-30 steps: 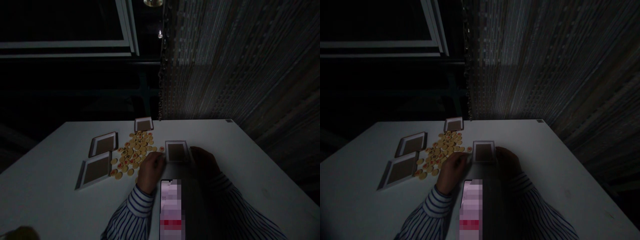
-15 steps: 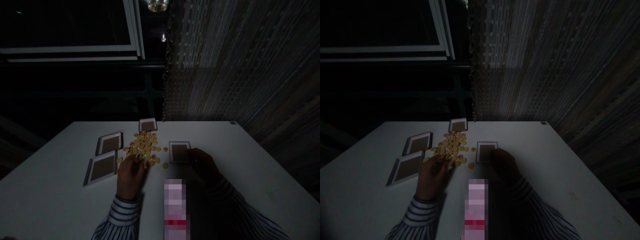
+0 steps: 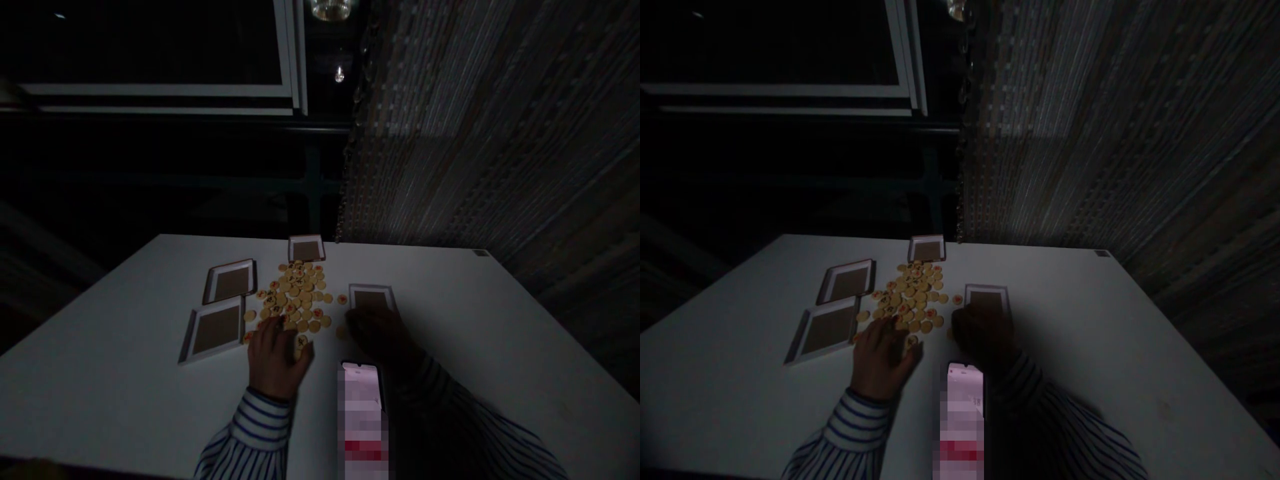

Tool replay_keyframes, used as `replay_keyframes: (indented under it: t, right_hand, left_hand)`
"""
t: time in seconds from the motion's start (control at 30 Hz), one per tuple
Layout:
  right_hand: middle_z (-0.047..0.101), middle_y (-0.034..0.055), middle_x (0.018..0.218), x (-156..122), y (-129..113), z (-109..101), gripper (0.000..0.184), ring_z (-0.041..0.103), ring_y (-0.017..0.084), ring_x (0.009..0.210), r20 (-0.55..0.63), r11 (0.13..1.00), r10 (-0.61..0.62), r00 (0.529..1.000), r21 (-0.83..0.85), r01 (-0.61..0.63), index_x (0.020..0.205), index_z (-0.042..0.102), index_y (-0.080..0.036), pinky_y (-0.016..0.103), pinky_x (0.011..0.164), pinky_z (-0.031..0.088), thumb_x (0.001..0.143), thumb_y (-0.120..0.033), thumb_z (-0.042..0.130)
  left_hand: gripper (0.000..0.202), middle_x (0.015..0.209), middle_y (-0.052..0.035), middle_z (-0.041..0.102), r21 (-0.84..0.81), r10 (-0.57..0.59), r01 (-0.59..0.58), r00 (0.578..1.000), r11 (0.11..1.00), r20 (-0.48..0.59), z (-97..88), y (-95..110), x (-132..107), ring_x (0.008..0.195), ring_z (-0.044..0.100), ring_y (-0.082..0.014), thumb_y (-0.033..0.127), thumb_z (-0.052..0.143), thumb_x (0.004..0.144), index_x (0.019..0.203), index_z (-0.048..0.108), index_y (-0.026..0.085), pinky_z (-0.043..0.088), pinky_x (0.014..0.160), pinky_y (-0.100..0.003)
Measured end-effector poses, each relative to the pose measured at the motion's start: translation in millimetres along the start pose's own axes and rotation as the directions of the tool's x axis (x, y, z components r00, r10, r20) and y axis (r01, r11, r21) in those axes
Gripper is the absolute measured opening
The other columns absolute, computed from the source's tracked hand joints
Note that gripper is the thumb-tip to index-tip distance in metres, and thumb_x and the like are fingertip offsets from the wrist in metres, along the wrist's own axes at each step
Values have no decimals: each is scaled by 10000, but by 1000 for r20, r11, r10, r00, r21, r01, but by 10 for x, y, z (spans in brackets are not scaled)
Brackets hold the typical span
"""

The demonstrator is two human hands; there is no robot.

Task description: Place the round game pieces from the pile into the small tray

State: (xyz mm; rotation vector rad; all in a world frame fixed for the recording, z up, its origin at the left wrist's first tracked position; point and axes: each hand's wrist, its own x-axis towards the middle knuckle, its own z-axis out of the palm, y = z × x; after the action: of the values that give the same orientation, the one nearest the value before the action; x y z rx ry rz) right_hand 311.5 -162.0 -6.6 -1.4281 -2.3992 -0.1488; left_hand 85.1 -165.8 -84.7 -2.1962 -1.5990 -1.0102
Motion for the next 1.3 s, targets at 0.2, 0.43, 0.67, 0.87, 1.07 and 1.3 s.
replay_keyframes:
  t: [0.2, 0.43, 0.67, 0.87, 1.07, 1.3]
  right_hand:
    - [595, 35, 815, 77, -208, 127, 208, 531, 145, 758, 81, 998, -64, 995, 29, 62, 937, 566, -198, 278, 686, 356, 871, -250, 376]
    - [581, 48, 843, 98, -287, 307, 160, 511, 153, 792, 109, 984, -172, 979, 56, 167, 898, 558, -181, 302, 711, 345, 845, -206, 409]
    - [569, 62, 867, 73, -240, 375, 170, 496, 147, 799, 91, 975, -209, 974, 95, 200, 910, 552, -168, 300, 732, 346, 850, -182, 393]
    - [560, 65, 855, 65, -233, 387, 160, 493, 143, 787, 118, 975, -204, 972, 117, 191, 876, 549, -161, 293, 725, 352, 846, -171, 392]
    - [560, 65, 871, 46, -227, 402, 164, 492, 150, 814, 113, 970, -219, 969, 136, 203, 917, 547, -163, 299, 741, 353, 844, -174, 401]
    - [559, 58, 863, 33, -216, 445, 153, 493, 152, 829, 109, 969, -222, 969, 132, 207, 904, 547, -169, 302, 751, 354, 838, -178, 408]
  left_hand:
    - [324, 1139, -115, 522, 58, -4, 1, 999, 998, 50, -28, 24, -20, 1111, 413, -323, 451, 581, 674, 875, 609, 199, 340, 892, -504]
    - [326, 1152, -143, 509, 84, -31, 25, 997, 996, 77, 3, 50, -44, 1121, 406, -335, 449, 569, 676, 859, 626, 185, 328, 898, -523]
    - [307, 1148, -140, 512, 90, -16, 8, 996, 996, 90, 34, 33, -60, 1118, 415, -328, 436, 564, 684, 851, 630, 188, 332, 900, -523]
    - [283, 1144, -140, 515, 91, -7, -3, 994, 996, 109, 40, 29, -60, 1114, 422, -325, 411, 563, 695, 850, 633, 186, 340, 897, -514]
    - [251, 1121, -133, 530, 81, -17, 11, 997, 997, 80, 59, 29, -64, 1106, 429, -318, 383, 565, 701, 841, 634, 187, 340, 898, -507]
    - [247, 1120, -126, 532, 73, 25, -29, 998, 997, 61, 73, 1, -61, 1098, 443, -306, 373, 573, 702, 859, 617, 188, 356, 889, -496]
